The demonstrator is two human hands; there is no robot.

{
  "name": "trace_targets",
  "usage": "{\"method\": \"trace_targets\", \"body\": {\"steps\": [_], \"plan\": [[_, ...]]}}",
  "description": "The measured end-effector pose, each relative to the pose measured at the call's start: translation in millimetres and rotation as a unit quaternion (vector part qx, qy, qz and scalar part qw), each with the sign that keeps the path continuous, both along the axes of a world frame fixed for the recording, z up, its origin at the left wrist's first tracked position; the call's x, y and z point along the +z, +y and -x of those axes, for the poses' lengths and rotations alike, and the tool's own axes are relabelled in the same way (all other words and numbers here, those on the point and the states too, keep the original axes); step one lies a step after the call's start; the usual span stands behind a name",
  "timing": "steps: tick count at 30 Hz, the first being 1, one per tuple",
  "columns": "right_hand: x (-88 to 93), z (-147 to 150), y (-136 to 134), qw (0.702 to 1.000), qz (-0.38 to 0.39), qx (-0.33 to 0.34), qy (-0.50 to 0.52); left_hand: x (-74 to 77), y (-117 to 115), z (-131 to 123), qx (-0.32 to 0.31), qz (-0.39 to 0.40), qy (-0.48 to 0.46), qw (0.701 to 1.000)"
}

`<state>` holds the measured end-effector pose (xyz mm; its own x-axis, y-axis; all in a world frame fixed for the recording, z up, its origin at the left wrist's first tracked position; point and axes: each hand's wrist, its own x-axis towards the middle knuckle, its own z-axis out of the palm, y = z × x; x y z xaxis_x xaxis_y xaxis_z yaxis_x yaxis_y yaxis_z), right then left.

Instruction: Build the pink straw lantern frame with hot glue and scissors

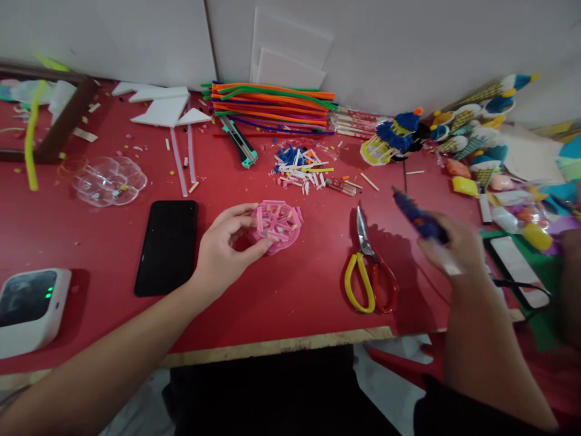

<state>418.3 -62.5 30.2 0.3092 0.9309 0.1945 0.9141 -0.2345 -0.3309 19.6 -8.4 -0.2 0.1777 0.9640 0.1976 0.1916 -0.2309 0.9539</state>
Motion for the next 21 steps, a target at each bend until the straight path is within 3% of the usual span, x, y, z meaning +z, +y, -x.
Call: {"method": "trace_targets", "body": {"steps": [3,5,7,10,14,21], "plan": [[9.9,26,7,0.992,-0.096,-0.031,0.078,0.1,0,0,-0.004,0.006,0.002,1.000],[21.8,52,12,0.965,-0.145,0.034,0.215,-0.9,0,1,-0.004,0.006,0.001,1.000],[35.4,79,17,0.944,-0.114,0.143,0.274,-2.1,1,1,-0.008,0.004,-0.004,1.000],[51.8,112,28,0.928,-0.008,0.230,0.294,-3.1,1,1,-0.020,0.005,-0.015,1.000],[58.1,136,45,0.917,0.041,0.254,0.305,-2.0,1,1,-0.024,0.006,-0.016,1.000],[46.6,149,59,0.912,0.087,0.296,0.270,-1.8,-1,0,-0.019,0.001,-0.013,1.000]]}}
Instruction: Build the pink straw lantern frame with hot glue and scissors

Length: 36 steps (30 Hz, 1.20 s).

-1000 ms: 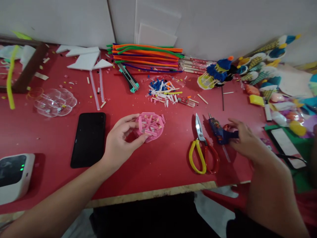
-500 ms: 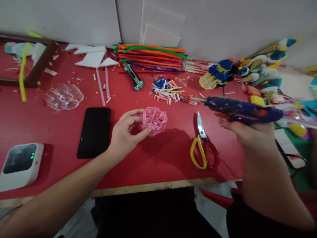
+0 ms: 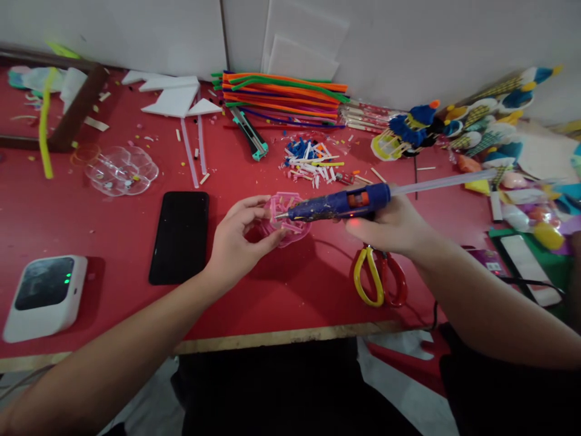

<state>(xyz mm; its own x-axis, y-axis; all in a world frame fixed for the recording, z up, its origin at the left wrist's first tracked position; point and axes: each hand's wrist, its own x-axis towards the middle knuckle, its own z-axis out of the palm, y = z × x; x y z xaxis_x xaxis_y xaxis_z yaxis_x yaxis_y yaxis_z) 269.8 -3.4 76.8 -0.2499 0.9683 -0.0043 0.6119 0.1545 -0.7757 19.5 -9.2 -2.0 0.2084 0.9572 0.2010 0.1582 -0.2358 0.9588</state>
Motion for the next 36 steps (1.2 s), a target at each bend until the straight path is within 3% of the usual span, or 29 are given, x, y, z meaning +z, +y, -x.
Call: {"method": "trace_targets", "body": {"steps": [30,36], "plan": [[3.2,1.2,0.6,0.998,-0.037,0.013,-0.044,0.0,-0.6,-0.6,-0.002,0.002,-0.005,1.000],[6.6,2.9,1.5,0.995,-0.083,-0.004,-0.052,-1.4,-0.4,0.0,-0.009,0.006,-0.008,1.000]]}}
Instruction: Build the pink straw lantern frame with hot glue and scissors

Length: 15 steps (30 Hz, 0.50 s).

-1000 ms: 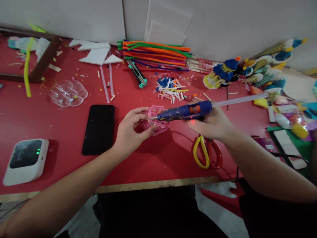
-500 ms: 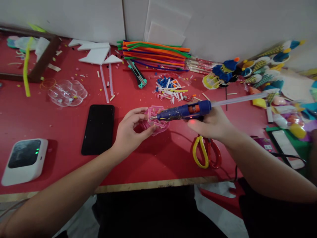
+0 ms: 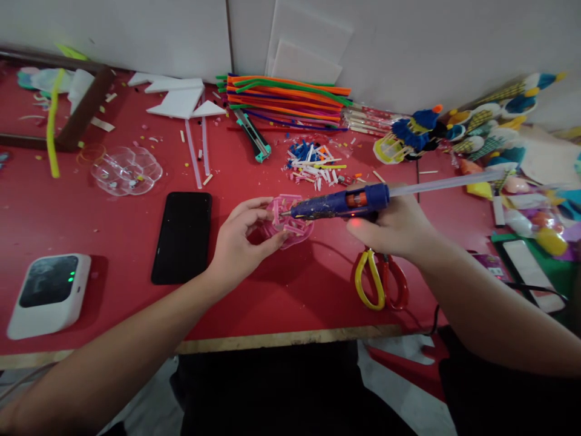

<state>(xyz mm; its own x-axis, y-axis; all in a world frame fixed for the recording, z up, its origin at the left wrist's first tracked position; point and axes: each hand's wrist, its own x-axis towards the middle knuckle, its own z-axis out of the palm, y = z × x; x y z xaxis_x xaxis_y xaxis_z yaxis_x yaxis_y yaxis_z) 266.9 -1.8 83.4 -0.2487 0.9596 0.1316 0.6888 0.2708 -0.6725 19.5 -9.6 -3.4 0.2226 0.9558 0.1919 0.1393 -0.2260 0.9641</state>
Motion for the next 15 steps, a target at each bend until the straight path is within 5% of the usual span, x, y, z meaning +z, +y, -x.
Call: {"method": "trace_targets", "body": {"steps": [15], "plan": [[15.6,-1,-7,0.999,-0.028,0.024,-0.004,-0.4,0,0,0.001,-0.003,-0.001,1.000]]}}
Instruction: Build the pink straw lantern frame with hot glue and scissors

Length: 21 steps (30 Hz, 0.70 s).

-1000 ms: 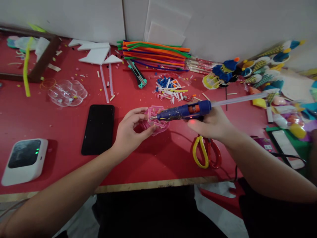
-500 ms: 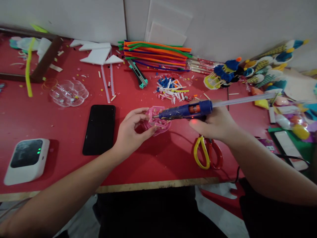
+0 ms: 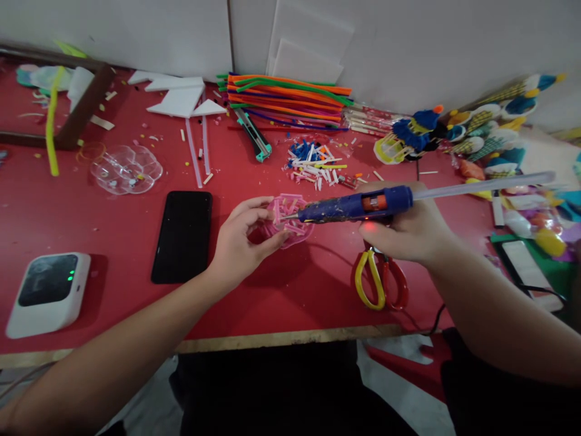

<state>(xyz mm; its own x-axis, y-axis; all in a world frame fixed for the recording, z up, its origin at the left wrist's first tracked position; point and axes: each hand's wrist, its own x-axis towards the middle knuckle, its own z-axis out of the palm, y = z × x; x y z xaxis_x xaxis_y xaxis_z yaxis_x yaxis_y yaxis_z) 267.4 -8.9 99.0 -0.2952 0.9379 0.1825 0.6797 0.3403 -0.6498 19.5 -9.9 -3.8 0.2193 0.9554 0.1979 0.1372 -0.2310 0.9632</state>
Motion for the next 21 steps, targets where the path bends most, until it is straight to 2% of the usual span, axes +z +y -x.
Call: {"method": "trace_targets", "body": {"steps": [8,15,21], "plan": [[2.1,-6.5,-5.3,0.999,0.053,-0.014,0.007,1.2,-0.1,-0.5,0.007,0.004,0.006,1.000],[2.5,-3.4,-4.7,0.999,0.042,-0.020,0.003,1.9,-0.2,-0.5,0.009,0.008,0.002,1.000],[2.7,-3.6,-3.0,1.000,0.007,0.017,-0.002,2.1,0.1,0.0,0.006,0.008,0.012,1.000]]}}
